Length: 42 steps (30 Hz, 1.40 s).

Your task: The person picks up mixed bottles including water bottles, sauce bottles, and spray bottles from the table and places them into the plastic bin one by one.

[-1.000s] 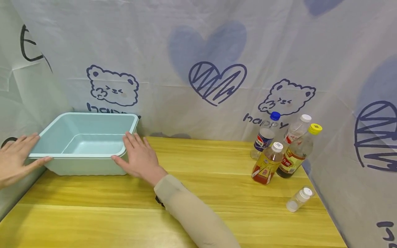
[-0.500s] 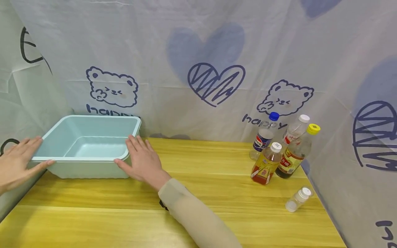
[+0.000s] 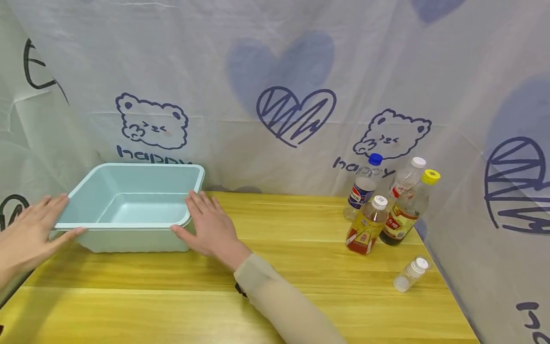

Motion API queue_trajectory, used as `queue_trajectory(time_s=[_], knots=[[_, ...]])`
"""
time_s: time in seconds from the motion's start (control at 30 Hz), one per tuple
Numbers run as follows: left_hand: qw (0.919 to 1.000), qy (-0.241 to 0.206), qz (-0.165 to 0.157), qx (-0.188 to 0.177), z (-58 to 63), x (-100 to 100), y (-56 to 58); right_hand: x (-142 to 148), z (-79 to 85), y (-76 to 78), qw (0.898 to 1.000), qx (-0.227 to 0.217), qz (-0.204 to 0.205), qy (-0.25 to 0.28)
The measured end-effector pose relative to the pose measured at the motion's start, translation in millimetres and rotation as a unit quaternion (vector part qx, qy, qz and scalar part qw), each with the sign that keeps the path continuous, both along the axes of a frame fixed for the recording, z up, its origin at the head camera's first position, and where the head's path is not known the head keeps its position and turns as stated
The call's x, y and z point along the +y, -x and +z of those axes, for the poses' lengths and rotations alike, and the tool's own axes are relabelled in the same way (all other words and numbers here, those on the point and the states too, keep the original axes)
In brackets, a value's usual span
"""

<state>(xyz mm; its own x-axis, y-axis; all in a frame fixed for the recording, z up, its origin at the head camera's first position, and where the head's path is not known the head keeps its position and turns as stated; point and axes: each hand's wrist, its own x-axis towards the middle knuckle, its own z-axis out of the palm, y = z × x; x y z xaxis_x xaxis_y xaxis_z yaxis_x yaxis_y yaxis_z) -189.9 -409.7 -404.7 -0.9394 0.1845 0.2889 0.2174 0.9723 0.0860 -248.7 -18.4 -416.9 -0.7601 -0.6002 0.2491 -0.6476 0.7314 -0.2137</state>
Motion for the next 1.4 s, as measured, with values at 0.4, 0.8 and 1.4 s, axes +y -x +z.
queue_trajectory(time_s=[0.4, 0.8, 1.4], knots=[[0.9997, -0.02, -0.014, 0.003, -4.5, 25, -6.7, 29, -5.4, -7.3, 1.0, 0.003, 0.002, 0.014], [0.9993, -0.027, -0.024, 0.004, -5.2, 57, -9.6, 65, -5.8, -18.6, 0.999, -0.005, 0.006, 0.036], [0.9987, -0.044, -0.025, -0.001, -1.6, 122, -28.4, 135, -6.3, -43.5, 0.997, -0.002, 0.006, 0.081]])
